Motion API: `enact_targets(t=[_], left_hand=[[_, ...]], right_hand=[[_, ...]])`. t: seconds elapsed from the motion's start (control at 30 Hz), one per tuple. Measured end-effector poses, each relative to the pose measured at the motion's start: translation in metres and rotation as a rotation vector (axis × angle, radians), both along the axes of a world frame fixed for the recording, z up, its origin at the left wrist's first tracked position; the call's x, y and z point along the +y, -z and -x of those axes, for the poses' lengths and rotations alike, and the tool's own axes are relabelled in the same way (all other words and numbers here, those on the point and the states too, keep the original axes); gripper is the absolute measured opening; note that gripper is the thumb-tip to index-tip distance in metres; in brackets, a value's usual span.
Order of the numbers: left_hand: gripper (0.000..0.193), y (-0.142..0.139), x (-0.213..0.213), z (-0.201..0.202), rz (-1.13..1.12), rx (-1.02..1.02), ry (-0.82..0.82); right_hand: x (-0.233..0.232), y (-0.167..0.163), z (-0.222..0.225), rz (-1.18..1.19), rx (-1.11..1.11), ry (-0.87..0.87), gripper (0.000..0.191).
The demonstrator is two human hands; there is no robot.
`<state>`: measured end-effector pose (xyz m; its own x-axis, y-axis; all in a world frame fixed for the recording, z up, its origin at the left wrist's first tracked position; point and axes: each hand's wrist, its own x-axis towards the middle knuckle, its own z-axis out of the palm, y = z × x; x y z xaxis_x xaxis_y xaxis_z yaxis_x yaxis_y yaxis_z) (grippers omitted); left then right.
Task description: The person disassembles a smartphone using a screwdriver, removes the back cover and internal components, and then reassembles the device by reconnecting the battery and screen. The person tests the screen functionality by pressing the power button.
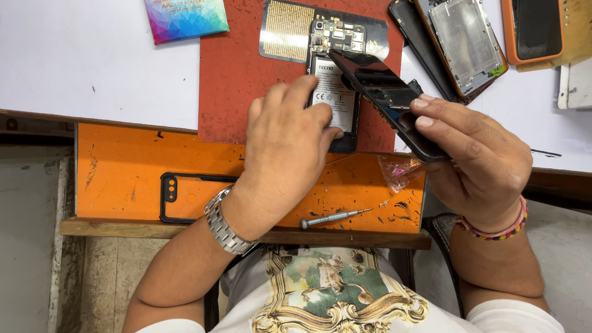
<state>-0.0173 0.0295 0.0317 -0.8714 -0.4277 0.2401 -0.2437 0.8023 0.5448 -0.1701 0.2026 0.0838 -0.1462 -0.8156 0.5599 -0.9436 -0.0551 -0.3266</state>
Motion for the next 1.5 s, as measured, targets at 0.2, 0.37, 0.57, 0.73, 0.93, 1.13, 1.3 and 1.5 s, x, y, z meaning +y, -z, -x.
enact_targets(t=[0.2,0.37,0.57,0.73,0.93,1.13,1.3,1.5], left_hand=[[0.025,0.007,-0.002,-0.003,0.083,0.042,0.101],[0.033,0.014,-0.002,-0.002,0.133,0.053,0.105],[0.062,0.024,-0.032,0.005,0.092,0.094,0.117],[0.068,0.023,-0.054,0.01,0.328,0.067,0.13],[0.068,0.022,-0.059,0.011,0.36,0.053,0.154],[0.057,0.021,-0.057,0.007,0.389,0.072,0.168],[0.057,0.022,-0.06,0.007,0.332,0.066,0.182],[0.06,0.024,-0.066,0.006,0.321,0.033,0.205]], right_hand=[[0.009,0.009,0.004,0.04,-0.047,0.033,0.018],[0.019,0.027,0.007,0.113,-0.127,0.067,0.019],[0.023,0.055,0.014,0.237,-0.195,0.093,0.023],[0.025,0.068,0.011,0.277,-0.246,0.118,0.025],[0.02,0.078,0.016,0.335,-0.199,0.072,0.023],[0.014,0.087,0.018,0.385,-0.181,0.033,0.024],[0.011,0.089,0.018,0.398,-0.185,0.022,0.024],[0.009,0.092,0.018,0.411,-0.17,0.015,0.023]])
